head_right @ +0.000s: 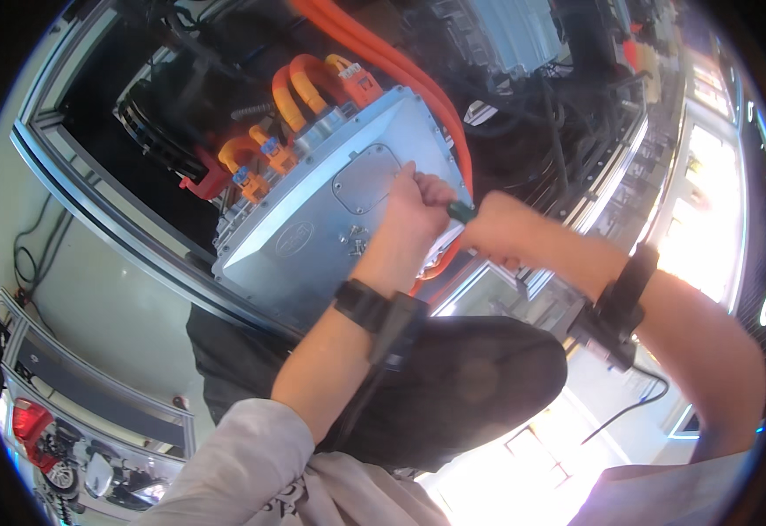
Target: Using a screwdriver to remove or tighten screws on a metal service plate of a machine.
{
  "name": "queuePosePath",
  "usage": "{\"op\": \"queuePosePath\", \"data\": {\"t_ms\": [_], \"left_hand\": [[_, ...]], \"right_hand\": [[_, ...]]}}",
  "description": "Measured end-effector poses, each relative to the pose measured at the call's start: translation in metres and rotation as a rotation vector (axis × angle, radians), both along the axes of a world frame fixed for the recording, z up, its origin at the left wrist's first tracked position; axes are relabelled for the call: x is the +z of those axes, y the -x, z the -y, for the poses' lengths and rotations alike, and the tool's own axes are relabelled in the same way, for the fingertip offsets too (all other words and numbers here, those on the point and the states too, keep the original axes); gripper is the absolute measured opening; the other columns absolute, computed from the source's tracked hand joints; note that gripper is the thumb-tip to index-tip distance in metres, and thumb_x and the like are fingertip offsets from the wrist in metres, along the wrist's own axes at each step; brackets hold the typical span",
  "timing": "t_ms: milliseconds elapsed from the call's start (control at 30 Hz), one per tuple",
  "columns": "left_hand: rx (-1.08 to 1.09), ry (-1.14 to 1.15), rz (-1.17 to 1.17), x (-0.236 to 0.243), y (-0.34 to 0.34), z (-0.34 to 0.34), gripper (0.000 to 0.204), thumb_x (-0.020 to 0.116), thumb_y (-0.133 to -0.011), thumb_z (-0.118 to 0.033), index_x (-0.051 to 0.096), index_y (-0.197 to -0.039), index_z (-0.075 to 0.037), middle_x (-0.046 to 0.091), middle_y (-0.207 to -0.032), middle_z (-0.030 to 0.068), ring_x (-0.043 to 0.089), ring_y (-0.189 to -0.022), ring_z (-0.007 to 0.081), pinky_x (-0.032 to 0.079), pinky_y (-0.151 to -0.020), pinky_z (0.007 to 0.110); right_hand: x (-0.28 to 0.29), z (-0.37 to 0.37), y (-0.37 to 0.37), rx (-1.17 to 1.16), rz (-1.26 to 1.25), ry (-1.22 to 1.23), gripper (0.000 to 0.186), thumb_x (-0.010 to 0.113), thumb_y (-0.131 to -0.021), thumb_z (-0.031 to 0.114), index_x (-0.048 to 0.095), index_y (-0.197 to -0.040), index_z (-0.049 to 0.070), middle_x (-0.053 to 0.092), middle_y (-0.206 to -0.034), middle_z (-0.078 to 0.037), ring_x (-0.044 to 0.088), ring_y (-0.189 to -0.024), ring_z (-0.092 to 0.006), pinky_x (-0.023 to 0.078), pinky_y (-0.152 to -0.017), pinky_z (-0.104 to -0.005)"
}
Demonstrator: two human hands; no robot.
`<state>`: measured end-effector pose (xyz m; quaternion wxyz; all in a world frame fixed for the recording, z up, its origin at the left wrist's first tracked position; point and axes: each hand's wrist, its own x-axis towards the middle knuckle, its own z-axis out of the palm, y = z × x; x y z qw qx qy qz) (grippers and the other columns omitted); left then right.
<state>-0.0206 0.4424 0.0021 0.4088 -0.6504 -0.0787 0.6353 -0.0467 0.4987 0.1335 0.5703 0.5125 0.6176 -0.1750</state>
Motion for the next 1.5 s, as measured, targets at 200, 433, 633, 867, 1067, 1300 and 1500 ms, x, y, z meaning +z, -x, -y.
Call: {"op": "queuePosePath", "data": {"t_ms": [200,433,633,867,1067,1300,1500], "left_hand": [[-0.027,-0.078,-0.043,-0.014,-0.009,0.009,0.044,0.059,-0.089,-0.019,0.026,-0.06,-0.015,0.017,-0.052,-0.0038,0.016,-0.043,0.0115,0.019,-0.041,0.027],[0.103,-0.191,-0.104,-0.012,-0.017,0.007,0.048,0.06,-0.09,-0.022,0.025,-0.058,-0.016,0.016,-0.052,-0.0054,0.014,-0.042,0.0092,0.016,-0.039,0.025],[0.181,-0.285,-0.117,-0.02,-0.029,0.005,0.05,0.056,-0.093,-0.022,0.022,-0.056,-0.017,0.014,-0.051,-0.0053,0.015,-0.041,0.0091,0.015,-0.039,0.025],[0.475,-0.326,-0.047,-0.034,-0.01,0.004,0.042,0.05,-0.094,-0.02,0.026,-0.06,-0.016,0.015,-0.05,-0.0037,0.017,-0.041,0.0104,0.02,-0.041,0.025],[-0.064,-0.235,-0.343,0.03,-0.018,0.011,0.016,0.047,-0.094,-0.022,0.05,-0.09,-0.007,0.051,-0.084,0.0063,0.051,-0.078,0.0181,0.043,-0.069,0.031],[-0.132,-0.526,-0.62,0.006,-0.022,0.04,0.035,0.032,-0.1,-0.03,0.051,-0.116,-0.005,0.052,-0.119,0.0087,0.051,-0.105,0.0207,0.038,-0.092,0.039],[-0.136,-0.487,-0.62,0.006,-0.024,0.047,0.039,0.029,-0.101,-0.034,0.05,-0.117,-0.005,0.054,-0.119,0.0072,0.051,-0.108,0.0207,0.041,-0.091,0.037]], "right_hand": [[-0.011,-0.014,-0.02,-0.962,0.143,0.148,0.019,0.063,-0.085,0.02,0.052,-0.077,0.007,0.046,-0.057,0.0,0.039,-0.041,-0.0047,0.027,-0.035,-0.0188],[-0.013,-0.01,-0.005,-0.889,0.261,0.155,0.02,0.062,-0.086,0.02,0.048,-0.077,0.009,0.043,-0.056,0.001,0.037,-0.04,-0.0053,0.022,-0.033,-0.0205],[-0.009,0.011,-0.002,-0.294,0.16,0.038,0.023,0.061,-0.08,0.014,0.051,-0.064,0.0,0.048,-0.053,-0.009,0.049,-0.04,-0.018,0.034,-0.034,-0.0334],[-0.019,0.019,0.029,1.155,0.074,0.042,0.021,0.064,-0.074,0.016,0.067,-0.089,0.003,0.065,-0.092,-0.018,0.066,-0.087,-0.0342,0.055,-0.073,-0.0391],[0.001,0.019,-0.008,1.2,-0.133,-0.09,0.016,0.061,-0.077,0.014,0.066,-0.086,0.002,0.064,-0.084,-0.017,0.066,-0.076,-0.029,0.054,-0.065,-0.036],[0.006,-0.01,-0.014,-0.868,-0.093,0.111,0.024,0.058,-0.088,0.028,0.054,-0.083,0.005,0.048,-0.062,0.0,0.039,-0.039,-0.0057,0.027,-0.032,-0.0203],[0.005,0.023,0.013,0.257,-0.1,0.022,0.021,0.067,-0.079,0.02,0.06,-0.09,0.004,0.058,-0.07,-0.005,0.056,-0.048,-0.0145,0.044,-0.042,-0.0259]]}}
